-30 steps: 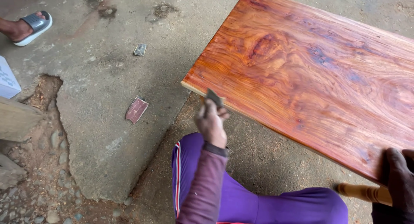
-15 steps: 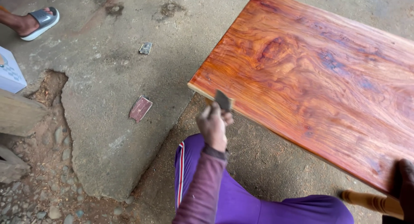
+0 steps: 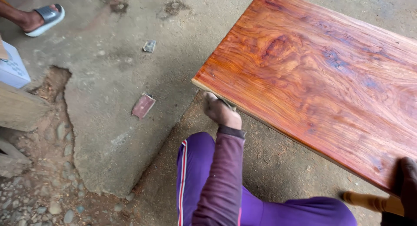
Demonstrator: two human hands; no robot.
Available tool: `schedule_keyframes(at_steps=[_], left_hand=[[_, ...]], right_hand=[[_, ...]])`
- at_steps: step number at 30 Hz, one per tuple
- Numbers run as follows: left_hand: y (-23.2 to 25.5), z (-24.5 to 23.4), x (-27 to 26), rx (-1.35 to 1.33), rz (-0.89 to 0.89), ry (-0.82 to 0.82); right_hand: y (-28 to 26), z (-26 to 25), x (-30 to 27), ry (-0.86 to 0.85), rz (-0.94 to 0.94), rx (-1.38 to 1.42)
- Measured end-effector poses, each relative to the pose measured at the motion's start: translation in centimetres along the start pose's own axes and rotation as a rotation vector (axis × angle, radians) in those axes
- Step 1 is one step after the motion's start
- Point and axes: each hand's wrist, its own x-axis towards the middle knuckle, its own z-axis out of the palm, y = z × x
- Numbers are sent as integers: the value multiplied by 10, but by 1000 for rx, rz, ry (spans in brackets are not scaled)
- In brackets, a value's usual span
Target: The person sands the surface and edges of a wooden table using pieces of sandpaper.
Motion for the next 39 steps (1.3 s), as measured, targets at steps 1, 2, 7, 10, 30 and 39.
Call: schedule_keyframes(at_steps=[1, 2, 7, 10, 30, 39], left_hand=[[-2, 4, -4, -104, 7, 38], [-4, 10, -6, -209, 16, 76], [-11, -9, -50, 151, 95, -5], [-4, -15, -83, 343, 127, -186], [5, 31, 7, 733, 481, 105], [19, 33, -16, 231, 300, 238]], right_hand=[[-4, 1, -1, -4, -30, -21], [-7, 3, 0, -5, -60, -42], [-58, 28, 39, 32, -199, -111], [-97, 23, 62, 43, -277, -141], [-414, 72, 344, 205, -740, -416], [-410, 15, 337, 234, -846, -459]])
